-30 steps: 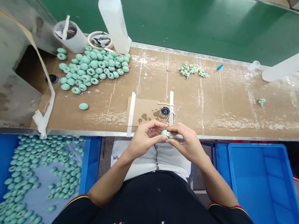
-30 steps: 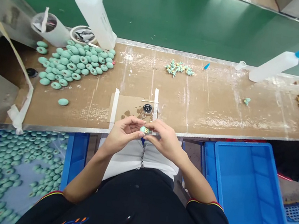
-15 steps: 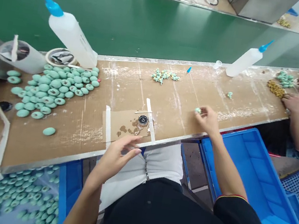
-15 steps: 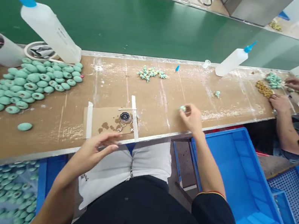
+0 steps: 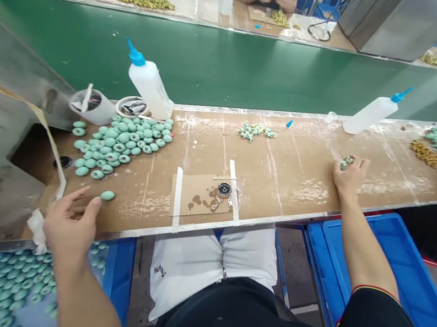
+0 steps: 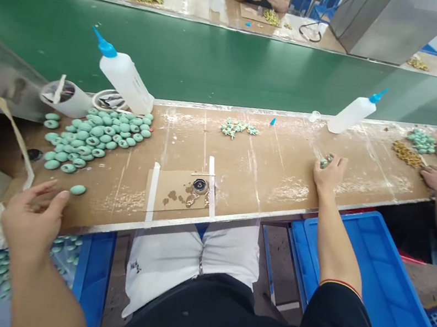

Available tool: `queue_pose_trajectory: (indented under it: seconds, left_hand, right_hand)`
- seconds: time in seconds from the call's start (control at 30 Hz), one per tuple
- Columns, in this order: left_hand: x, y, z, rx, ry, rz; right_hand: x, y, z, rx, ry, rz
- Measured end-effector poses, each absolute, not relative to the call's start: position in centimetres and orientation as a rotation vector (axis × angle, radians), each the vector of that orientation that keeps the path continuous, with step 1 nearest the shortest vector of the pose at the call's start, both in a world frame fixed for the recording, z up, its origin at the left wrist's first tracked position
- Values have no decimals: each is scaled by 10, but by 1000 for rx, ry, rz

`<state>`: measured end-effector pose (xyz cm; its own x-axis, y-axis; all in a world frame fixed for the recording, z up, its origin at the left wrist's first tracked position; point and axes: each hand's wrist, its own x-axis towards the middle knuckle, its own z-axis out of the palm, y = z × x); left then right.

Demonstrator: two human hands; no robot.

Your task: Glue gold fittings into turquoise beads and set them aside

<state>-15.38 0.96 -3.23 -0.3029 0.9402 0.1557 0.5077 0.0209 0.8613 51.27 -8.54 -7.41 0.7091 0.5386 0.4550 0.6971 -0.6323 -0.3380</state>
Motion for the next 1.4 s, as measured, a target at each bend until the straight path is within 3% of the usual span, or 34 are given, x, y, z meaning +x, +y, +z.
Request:
queue_pose_trajectory:
  seconds: [0.13, 0.23, 0.43, 0.63, 1.0, 1.27, 1.4]
  left_hand:
    - [-138, 16, -32, 1613, 1946, 1167]
    - [-131, 12, -33, 1645, 1924, 1183]
    - [-139, -16, -45, 1104, 1636, 1336]
    - [-129, -47, -43, 841, 1454, 1333]
    - [-95, -52, -46, 817, 1225, 1290]
    - [-64, -49, -45, 827, 1082, 1213]
    - [-52, -50, -46, 844, 1065, 1156]
  right_hand:
    - [485, -64, -66, -2324, -1122, -331]
    - [460, -33, -61, -2151, -1263, -66]
    - [420, 41, -75, -2010, -1330, 245]
    - [398, 70, -79, -1993, -1308, 254]
    - [411, 33, -70, -2083, -1220, 219]
    - [391, -13, -39, -2429, -1785, 52]
    - [371, -21, -36, -2372, -1940, 178]
